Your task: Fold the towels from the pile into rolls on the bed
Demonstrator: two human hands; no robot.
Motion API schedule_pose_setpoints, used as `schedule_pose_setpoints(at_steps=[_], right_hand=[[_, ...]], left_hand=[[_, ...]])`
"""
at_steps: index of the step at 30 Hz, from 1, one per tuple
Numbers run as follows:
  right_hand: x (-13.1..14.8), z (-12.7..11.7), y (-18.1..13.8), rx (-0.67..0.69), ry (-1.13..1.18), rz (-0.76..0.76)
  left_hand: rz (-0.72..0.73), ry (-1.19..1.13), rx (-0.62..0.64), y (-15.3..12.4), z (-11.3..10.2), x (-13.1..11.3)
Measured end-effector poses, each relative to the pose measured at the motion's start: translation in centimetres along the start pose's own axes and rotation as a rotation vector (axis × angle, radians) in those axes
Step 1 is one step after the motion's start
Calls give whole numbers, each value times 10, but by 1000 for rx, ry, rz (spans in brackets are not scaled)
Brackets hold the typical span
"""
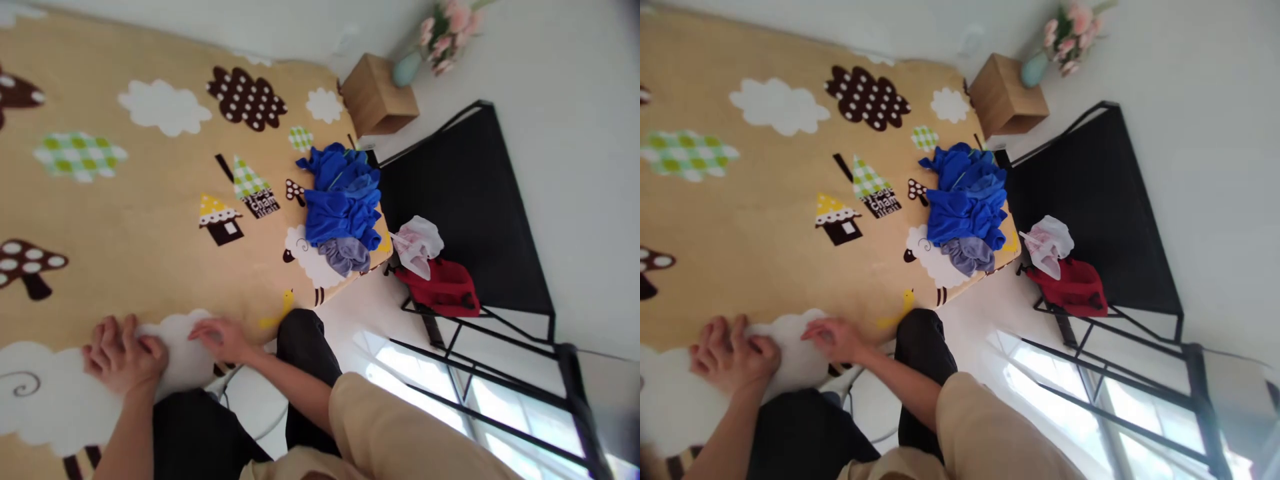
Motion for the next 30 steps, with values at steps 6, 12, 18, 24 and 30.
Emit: schedule_pose_setpoints(at_steps=[6,12,18,24,30], right_hand=[[-4,-180,42,-820,-209,160],[-1,-370,64,-1248,-629,416],[-6,-379,73,-1040,-818,388],[19,-105,82,-109,-903,-215],[19,69,51,-10,-717,-153]], left_hand=[[-18,33,-15,-5,5,6],[-6,-2,-34,-4,3,3],[-21,-15,-26,-4,1,3],[-33,-29,0,-6,1,4],[-46,-83,66,-13,5,9]])
Point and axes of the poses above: each hand's wrist, its own y-axis towards the middle knuckle, its own z-axis out of the palm, x = y × z, the point moved 3 cm from there along y, towards the middle knuckle
